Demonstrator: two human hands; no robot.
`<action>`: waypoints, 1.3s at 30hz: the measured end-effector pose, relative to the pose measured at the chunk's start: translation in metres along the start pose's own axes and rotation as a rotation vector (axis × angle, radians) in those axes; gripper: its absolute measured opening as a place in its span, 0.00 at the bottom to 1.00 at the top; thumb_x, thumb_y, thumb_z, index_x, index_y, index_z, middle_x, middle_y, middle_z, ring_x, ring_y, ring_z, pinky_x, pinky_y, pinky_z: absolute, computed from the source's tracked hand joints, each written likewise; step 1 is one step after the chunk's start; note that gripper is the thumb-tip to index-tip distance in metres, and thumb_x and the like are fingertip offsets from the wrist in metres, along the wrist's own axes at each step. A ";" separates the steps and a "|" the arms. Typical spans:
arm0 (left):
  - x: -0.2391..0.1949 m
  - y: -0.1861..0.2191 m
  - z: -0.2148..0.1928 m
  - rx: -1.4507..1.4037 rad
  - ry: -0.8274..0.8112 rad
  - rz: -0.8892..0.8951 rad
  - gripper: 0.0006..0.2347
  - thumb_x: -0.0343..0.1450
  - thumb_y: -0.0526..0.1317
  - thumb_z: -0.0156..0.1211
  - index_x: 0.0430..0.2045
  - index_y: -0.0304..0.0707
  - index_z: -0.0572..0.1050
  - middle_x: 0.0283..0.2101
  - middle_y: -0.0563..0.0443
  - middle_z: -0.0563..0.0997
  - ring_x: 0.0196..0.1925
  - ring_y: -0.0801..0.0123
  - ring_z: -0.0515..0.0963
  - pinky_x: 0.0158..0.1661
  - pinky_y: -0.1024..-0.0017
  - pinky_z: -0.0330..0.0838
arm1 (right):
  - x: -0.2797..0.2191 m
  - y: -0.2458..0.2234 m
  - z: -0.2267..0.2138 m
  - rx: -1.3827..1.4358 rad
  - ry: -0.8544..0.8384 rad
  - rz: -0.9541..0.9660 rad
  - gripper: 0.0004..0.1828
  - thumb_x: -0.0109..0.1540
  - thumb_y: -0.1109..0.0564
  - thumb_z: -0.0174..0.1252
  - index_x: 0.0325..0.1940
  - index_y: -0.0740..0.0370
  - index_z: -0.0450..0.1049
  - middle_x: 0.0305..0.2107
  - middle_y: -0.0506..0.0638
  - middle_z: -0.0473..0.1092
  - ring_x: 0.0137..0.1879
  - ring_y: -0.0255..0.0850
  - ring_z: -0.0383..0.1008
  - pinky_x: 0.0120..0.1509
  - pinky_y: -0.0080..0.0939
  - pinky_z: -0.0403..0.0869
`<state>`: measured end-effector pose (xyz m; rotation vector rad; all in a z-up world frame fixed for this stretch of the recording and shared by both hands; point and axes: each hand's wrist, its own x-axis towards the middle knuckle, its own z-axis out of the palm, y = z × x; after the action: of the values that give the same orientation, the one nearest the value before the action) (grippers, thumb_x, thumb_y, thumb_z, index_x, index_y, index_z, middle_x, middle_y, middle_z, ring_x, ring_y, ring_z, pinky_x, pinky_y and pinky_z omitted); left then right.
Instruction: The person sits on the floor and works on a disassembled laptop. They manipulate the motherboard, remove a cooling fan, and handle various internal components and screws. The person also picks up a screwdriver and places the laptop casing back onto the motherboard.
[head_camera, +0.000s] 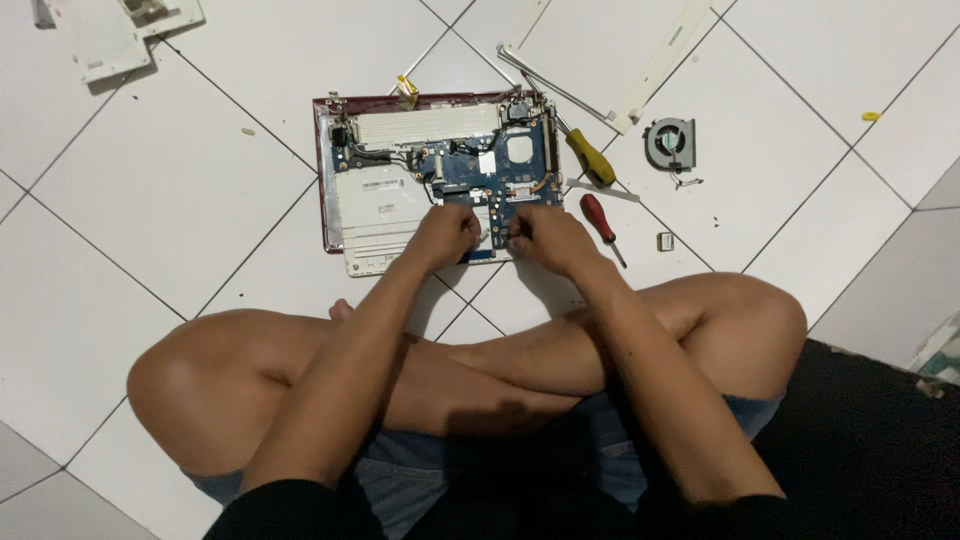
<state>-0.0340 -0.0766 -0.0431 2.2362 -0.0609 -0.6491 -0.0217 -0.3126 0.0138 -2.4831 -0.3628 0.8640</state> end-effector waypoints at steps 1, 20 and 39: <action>0.001 -0.001 -0.003 -0.015 0.001 0.014 0.06 0.74 0.32 0.65 0.36 0.38 0.89 0.40 0.35 0.91 0.54 0.34 0.90 0.55 0.43 0.83 | -0.004 -0.003 0.004 -0.021 0.024 0.016 0.10 0.68 0.47 0.69 0.52 0.47 0.83 0.46 0.55 0.85 0.61 0.62 0.85 0.66 0.65 0.81; 0.007 -0.003 -0.002 0.081 -0.028 -0.015 0.04 0.71 0.35 0.69 0.34 0.43 0.89 0.38 0.40 0.91 0.50 0.37 0.91 0.55 0.45 0.84 | -0.005 -0.019 0.020 -0.031 0.088 0.062 0.18 0.66 0.47 0.73 0.56 0.46 0.75 0.43 0.51 0.82 0.60 0.59 0.85 0.67 0.67 0.81; -0.007 0.017 -0.005 0.084 -0.052 -0.029 0.07 0.74 0.35 0.64 0.36 0.43 0.90 0.36 0.42 0.91 0.50 0.39 0.91 0.53 0.40 0.83 | -0.002 -0.020 0.018 0.030 0.100 0.047 0.15 0.64 0.50 0.75 0.50 0.49 0.77 0.39 0.54 0.82 0.56 0.61 0.86 0.63 0.67 0.81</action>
<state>-0.0348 -0.0834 -0.0256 2.3047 -0.0831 -0.7324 -0.0365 -0.2902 0.0127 -2.5052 -0.2563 0.7543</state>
